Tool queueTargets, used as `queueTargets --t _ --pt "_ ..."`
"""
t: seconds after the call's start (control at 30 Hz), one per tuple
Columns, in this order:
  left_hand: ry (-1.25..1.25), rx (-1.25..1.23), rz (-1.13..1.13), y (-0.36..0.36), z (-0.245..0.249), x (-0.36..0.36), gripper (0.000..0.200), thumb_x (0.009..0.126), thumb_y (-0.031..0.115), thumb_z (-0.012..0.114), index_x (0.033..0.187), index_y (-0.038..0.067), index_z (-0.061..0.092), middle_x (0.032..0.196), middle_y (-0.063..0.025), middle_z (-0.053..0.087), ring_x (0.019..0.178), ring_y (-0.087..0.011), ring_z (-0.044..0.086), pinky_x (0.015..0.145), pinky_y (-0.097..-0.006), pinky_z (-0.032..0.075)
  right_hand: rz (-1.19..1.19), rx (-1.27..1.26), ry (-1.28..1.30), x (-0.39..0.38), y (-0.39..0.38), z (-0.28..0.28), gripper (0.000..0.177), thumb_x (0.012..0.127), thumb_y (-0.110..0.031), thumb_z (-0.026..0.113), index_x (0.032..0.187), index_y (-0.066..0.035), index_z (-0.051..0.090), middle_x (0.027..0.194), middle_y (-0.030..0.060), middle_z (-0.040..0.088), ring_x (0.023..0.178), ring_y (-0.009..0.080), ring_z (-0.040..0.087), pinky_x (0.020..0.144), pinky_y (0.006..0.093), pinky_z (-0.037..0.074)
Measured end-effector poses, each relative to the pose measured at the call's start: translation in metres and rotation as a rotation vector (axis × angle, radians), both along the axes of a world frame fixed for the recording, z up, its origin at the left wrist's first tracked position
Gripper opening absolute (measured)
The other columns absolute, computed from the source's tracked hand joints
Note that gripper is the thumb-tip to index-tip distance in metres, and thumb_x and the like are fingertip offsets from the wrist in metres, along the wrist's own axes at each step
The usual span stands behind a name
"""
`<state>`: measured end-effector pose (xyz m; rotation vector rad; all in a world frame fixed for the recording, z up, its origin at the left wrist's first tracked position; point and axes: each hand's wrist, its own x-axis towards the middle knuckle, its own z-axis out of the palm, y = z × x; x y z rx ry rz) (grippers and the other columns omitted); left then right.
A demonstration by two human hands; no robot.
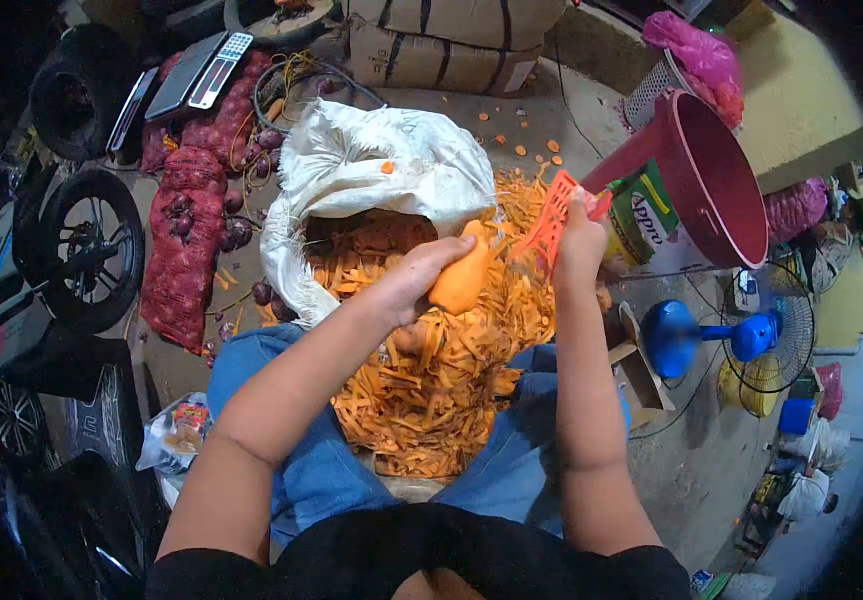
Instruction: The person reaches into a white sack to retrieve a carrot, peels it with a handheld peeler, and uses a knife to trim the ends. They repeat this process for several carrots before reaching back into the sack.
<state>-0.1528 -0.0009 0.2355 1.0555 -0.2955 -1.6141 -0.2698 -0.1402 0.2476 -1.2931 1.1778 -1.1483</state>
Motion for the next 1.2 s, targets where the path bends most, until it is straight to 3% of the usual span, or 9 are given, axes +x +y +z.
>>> queueTargets --t 0.07,0.13,0.2,0.27,0.3,0.4,0.57,0.63,1.2 --pt "-0.07 -0.033 0.018 0.001 0.004 0.005 0.036 0.077 0.031 0.048 0.1 0.003 0.045 0.088 -0.0049 0.051 0.078 -0.0122 0.051 0.066 -0.0259 0.044 0.123 -0.145 0.071 -0.001 0.004 0.002 0.024 0.079 -0.019 0.046 0.067 0.001 0.045 0.054 0.0014 0.042 0.051 0.0104 0.037 0.046 0.0286 0.032" --pt "-0.276 -0.14 -0.026 -0.001 0.005 0.011 0.04 0.075 0.028 0.052 0.103 0.001 0.042 0.089 -0.0029 0.049 0.079 -0.0109 0.049 0.068 -0.0247 0.042 0.438 -0.215 0.445 -0.004 0.012 0.013 0.021 0.078 -0.02 0.046 0.07 -0.001 0.046 0.054 0.0059 0.043 0.052 0.0118 0.039 0.048 0.0283 0.034" --pt "-0.223 -0.163 -0.017 0.001 0.008 0.016 0.046 0.07 0.024 0.059 0.106 0.001 0.039 0.091 -0.0026 0.048 0.081 -0.01 0.047 0.07 -0.0235 0.039 0.484 -0.255 0.514 -0.008 0.021 0.016 0.019 0.077 -0.02 0.046 0.074 -0.002 0.047 0.057 0.0124 0.046 0.052 0.0179 0.044 0.05 0.0299 0.036" --pt "-0.655 -0.252 -0.024 0.005 0.015 0.019 0.051 0.064 0.022 0.065 0.103 -0.001 0.042 0.087 -0.0047 0.05 0.077 -0.0088 0.047 0.068 -0.0223 0.039 0.631 -0.245 0.741 -0.011 0.028 0.026 0.018 0.077 -0.02 0.046 0.075 -0.002 0.049 0.062 0.0161 0.05 0.054 0.0259 0.048 0.051 0.0323 0.037" --pt "-0.67 -0.279 0.031 0.004 0.012 0.02 0.048 0.063 0.018 0.066 0.1 -0.001 0.044 0.085 -0.0042 0.05 0.076 -0.0086 0.046 0.067 -0.0218 0.039 0.681 -0.211 0.777 -0.013 0.028 0.023 0.016 0.073 -0.018 0.049 0.078 -0.003 0.05 0.066 0.0182 0.052 0.06 0.0315 0.051 0.053 0.0359 0.039" --pt "-0.59 -0.295 -0.02 0.004 0.015 0.023 0.046 0.063 0.018 0.066 0.099 -0.001 0.045 0.085 -0.004 0.05 0.076 -0.0085 0.047 0.068 -0.0216 0.039 0.668 -0.493 0.82 -0.019 0.033 0.006 0.016 0.072 -0.017 0.05 0.074 -0.001 0.047 0.059 0.0183 0.049 0.056 0.0317 0.048 0.051 0.0361 0.037" --pt "-0.451 -0.298 -0.004 0.0 0.019 0.019 0.047 0.062 0.015 0.066 0.101 0.0 0.044 0.088 -0.0037 0.051 0.079 -0.009 0.047 0.072 -0.0217 0.038 0.704 -0.512 0.944 -0.018 0.047 0.011 0.016 0.063 -0.009 0.051 0.077 -0.003 0.047 0.062 0.0189 0.051 0.063 0.0348 0.05 0.055 0.0411 0.038" --pt "-0.423 -0.318 -0.024 -0.002 0.018 0.017 0.049 0.062 0.013 0.066 0.103 0.0 0.043 0.09 -0.0037 0.051 0.081 -0.0093 0.048 0.073 -0.0219 0.038 0.668 -0.639 0.856 -0.018 0.048 0.007 0.022 0.065 -0.025 0.056 0.067 -0.006 0.046 0.055 0.0166 0.052 0.053 0.0331 0.052 0.048 0.0409 0.041" --pt "-0.467 -0.392 -0.099 -0.001 0.021 0.02 0.078 0.051 0.015 0.073 0.116 0.001 0.03 0.11 -0.0049 0.041 0.101 -0.0129 0.039 0.087 -0.026 0.03 0.687 -0.735 0.861 -0.019 0.045 0.009 0.024 0.063 -0.026 0.057 0.066 -0.006 0.046 0.053 0.0141 0.052 0.05 0.0304 0.053 0.045 0.0388 0.041"
